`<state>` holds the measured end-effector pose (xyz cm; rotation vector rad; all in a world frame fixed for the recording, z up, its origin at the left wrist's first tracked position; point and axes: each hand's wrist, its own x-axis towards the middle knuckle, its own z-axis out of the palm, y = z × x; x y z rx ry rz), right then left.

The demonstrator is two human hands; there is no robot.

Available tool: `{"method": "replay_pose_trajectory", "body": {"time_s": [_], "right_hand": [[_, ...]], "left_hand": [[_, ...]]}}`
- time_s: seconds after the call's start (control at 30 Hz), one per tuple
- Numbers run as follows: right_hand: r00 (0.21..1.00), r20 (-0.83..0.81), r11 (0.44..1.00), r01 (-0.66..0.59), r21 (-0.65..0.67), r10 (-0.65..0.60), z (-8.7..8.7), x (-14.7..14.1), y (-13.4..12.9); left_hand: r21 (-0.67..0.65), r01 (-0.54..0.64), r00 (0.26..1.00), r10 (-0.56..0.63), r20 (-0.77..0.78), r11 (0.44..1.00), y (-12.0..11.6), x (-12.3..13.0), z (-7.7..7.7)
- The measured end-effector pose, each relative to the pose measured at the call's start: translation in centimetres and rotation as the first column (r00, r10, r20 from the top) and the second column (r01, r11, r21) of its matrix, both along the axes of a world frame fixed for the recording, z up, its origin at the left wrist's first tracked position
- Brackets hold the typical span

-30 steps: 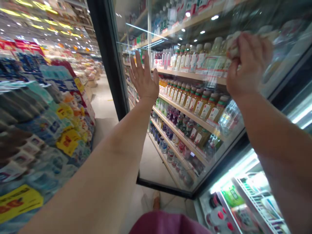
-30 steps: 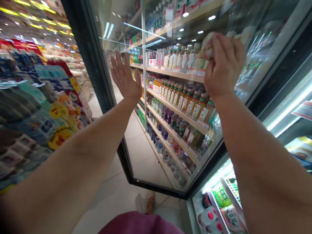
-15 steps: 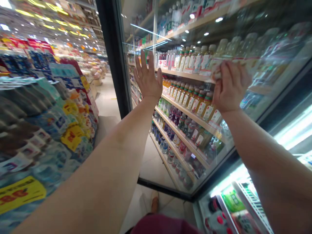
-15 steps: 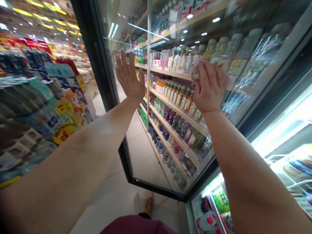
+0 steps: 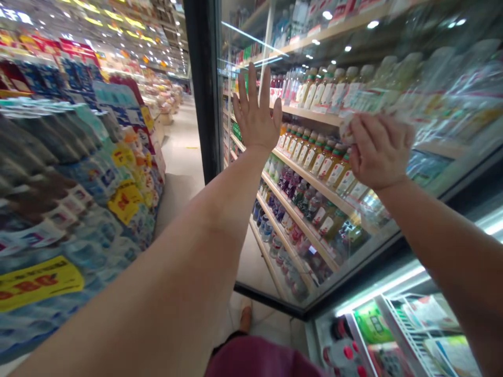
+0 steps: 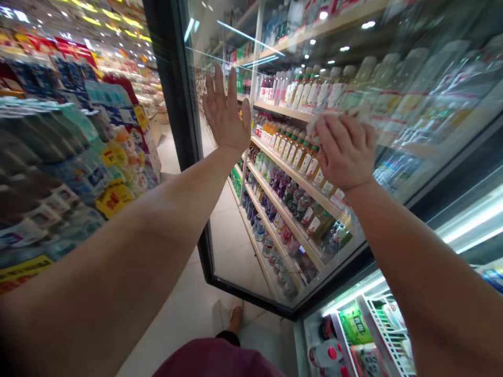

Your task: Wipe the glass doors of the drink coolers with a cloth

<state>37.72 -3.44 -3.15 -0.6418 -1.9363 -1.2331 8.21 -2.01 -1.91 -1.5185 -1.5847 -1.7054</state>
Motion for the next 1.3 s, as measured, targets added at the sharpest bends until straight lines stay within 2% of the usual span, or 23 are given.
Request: {"method": "replay_pose_trajectory", "body": {"time_s": [0.1,0.2,0.3,0.43,0.53,0.63,0.73,0.8,0.87,0.93,1.0,1.07,1.13,1.2,1.23,1.3], "right_hand": [[0.990,0.140,1.000,0.002,-0.002,-0.002,-0.2,0.1,0.3],[0.999,0.039,1.000,-0.007,0.016,0.006,-0.2,0.1,0.1],[0.997,-0.078,0.998,-0.019,-0.064,0.014,-0.1,-0.1,-0.4],[0.995,-0.099,0.992,-0.026,-0.126,0.013,-0.1,-0.2,-0.4],[0.998,0.005,0.985,0.056,-0.163,-0.056,-0.5,0.1,0.0],[0.994,0.113,0.970,0.029,-0.241,-0.001,-0.3,0.3,0.2],[0.980,0.193,0.975,-0.012,-0.224,0.056,1.3,0.3,0.1],[0.981,0.190,0.991,-0.021,-0.129,0.046,3.1,-0.1,-0.1],[0.998,0.065,0.999,-0.004,-0.033,0.007,4.7,-0.5,-0.2],[0.994,-0.102,0.999,0.035,0.032,-0.032,5.6,-1.1,-0.1],[0.985,-0.163,0.996,0.070,0.057,-0.060,5.4,-1.6,0.1],[0.996,-0.018,0.996,0.090,0.017,-0.090,4.5,-2.0,0.3],[0.971,0.213,0.988,0.127,-0.087,-0.106,3.6,-2.2,0.3],[0.939,0.333,0.975,0.150,-0.165,-0.088,3.1,-2.3,0.1],[0.944,0.318,0.972,0.151,-0.180,-0.088,3.0,-2.3,0.0],[0.981,0.160,0.976,0.137,-0.171,-0.110,3.1,-2.3,-0.1]], "left_hand": [[0.016,-0.004,1.000,0.004,-0.010,1.000,0.1,-0.1,-0.1],[0.024,0.006,1.000,-0.006,0.000,1.000,0.2,-0.2,-0.1],[0.032,0.035,0.999,-0.036,0.010,0.999,0.4,-0.2,-0.1],[0.029,0.070,0.996,-0.072,0.044,0.997,0.3,-0.2,0.0],[0.015,0.085,0.995,-0.085,0.048,0.996,-0.3,-0.2,0.1],[0.002,0.097,0.994,-0.097,0.055,0.995,-0.7,0.0,0.3],[-0.008,0.060,0.998,-0.060,0.018,0.998,-0.4,0.1,0.1],[-0.052,0.000,0.999,-0.003,-0.052,0.999,0.4,-0.1,-0.2],[-0.073,-0.056,0.989,0.045,-0.140,0.996,1.5,-0.8,-0.6],[-0.029,-0.036,0.976,0.029,-0.217,0.999,2.6,-2.0,-1.0],[0.032,0.055,0.961,-0.045,-0.273,0.998,3.6,-3.2,-1.2],[0.034,0.110,0.941,-0.092,-0.326,0.993,4.2,-3.8,-1.3],[0.012,0.052,0.944,-0.045,-0.326,0.999,4.5,-3.5,-1.2],[0.007,-0.065,0.963,0.064,-0.263,0.998,4.4,-2.5,-1.0],[0.011,-0.112,0.966,0.111,-0.232,0.994,4.2,-1.9,-0.9],[0.020,-0.118,0.957,0.119,-0.264,0.993,3.6,-1.0,-0.8]]}}
